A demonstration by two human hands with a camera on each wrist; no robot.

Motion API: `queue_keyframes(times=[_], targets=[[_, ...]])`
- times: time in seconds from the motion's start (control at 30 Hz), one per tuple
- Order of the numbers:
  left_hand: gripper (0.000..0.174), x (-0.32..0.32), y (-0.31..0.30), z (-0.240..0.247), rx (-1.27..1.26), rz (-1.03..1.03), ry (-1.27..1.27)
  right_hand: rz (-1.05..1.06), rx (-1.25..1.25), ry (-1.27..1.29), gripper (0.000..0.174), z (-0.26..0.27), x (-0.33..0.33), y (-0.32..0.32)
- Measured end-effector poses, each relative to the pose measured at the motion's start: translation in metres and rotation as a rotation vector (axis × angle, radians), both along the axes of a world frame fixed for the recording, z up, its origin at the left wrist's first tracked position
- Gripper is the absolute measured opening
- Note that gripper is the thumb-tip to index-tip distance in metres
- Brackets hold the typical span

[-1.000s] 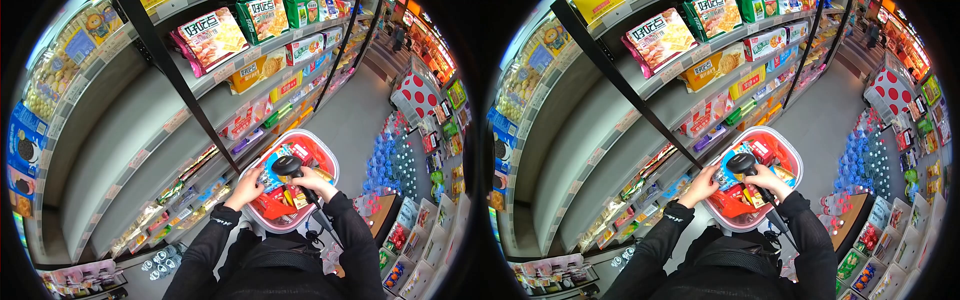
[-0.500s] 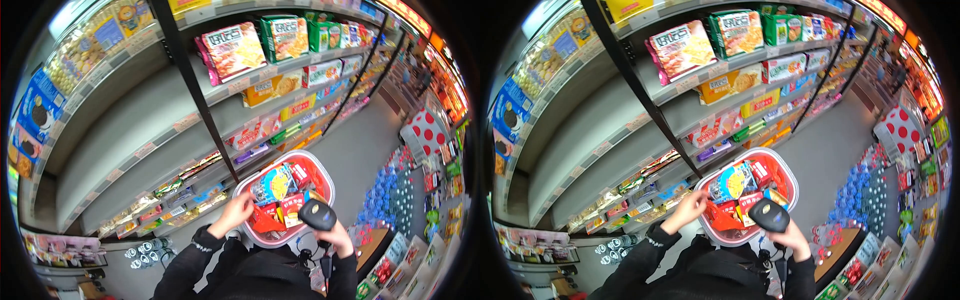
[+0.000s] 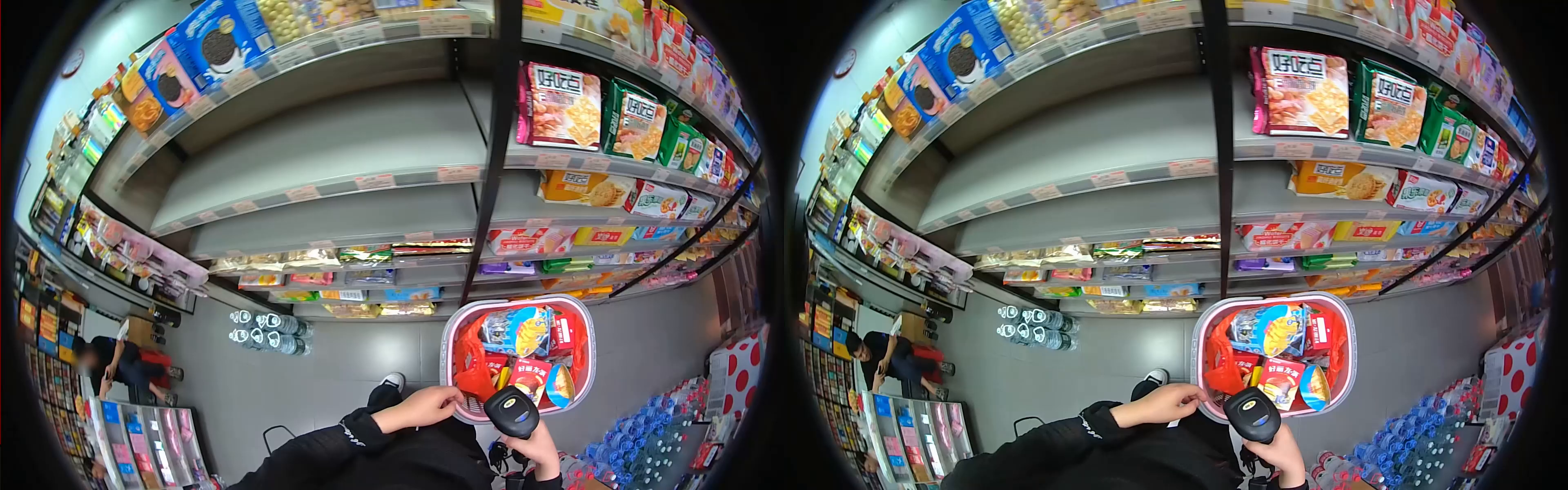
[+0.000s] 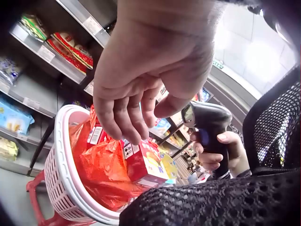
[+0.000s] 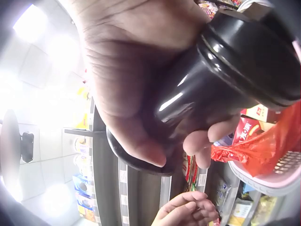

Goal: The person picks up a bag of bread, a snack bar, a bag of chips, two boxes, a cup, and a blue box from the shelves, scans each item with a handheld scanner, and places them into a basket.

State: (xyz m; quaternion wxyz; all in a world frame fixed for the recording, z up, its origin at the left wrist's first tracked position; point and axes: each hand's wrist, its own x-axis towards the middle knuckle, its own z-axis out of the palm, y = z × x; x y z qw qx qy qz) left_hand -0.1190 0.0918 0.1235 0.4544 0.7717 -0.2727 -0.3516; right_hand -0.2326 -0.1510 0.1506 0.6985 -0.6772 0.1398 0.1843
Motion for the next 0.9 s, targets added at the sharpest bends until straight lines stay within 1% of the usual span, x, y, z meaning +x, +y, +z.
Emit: queue_keyframes(times=[0.1,0.17,0.23,0.33,0.43,0.5,0.57,0.6,0.63,0.7,0.77,0.9], targets=[[0.019,0.004,0.009,0.002,-0.011,0.027,-0.029,-0.058,-0.006,-0.007,0.031,0.012,0.008,0.015],[0.020,0.010,0.016,0.005,-0.067,0.086,0.021,-0.078,-0.108,-0.055,0.031,0.022,0.012,0.027],[0.020,0.015,0.026,0.003,-0.083,0.052,0.000,-0.100,-0.141,-0.072,0.032,0.023,0.013,0.040],[0.022,0.025,0.048,0.014,-0.052,-0.028,0.040,-0.122,-0.268,-0.130,0.035,0.020,0.012,0.064],[0.022,0.036,0.079,0.020,-0.113,-0.041,0.046,-0.150,-0.268,-0.135,0.037,0.028,0.016,0.098],[0.022,0.043,0.105,0.028,-0.071,-0.075,0.057,-0.170,-0.294,-0.156,0.038,0.032,0.021,0.123],[0.023,0.046,0.131,0.030,-0.106,-0.002,-0.064,-0.169,-0.335,-0.147,0.038,0.037,0.025,0.147],[0.022,0.048,0.145,0.031,-0.108,0.009,-0.080,-0.172,-0.315,-0.108,0.039,0.048,0.028,0.161],[0.022,0.050,0.160,0.032,-0.110,-0.051,-0.085,-0.157,-0.374,-0.177,0.041,0.043,0.029,0.170],[0.020,0.054,0.186,0.030,-0.130,0.018,-0.135,-0.173,-0.350,-0.245,0.043,0.044,0.029,0.190],[0.017,0.055,0.208,0.026,-0.121,0.049,-0.062,-0.196,-0.412,-0.348,0.045,0.045,0.029,0.208],[0.018,0.055,0.234,0.009,-0.128,0.056,-0.022,-0.085,-0.517,-0.243,0.043,0.032,0.024,0.231]])
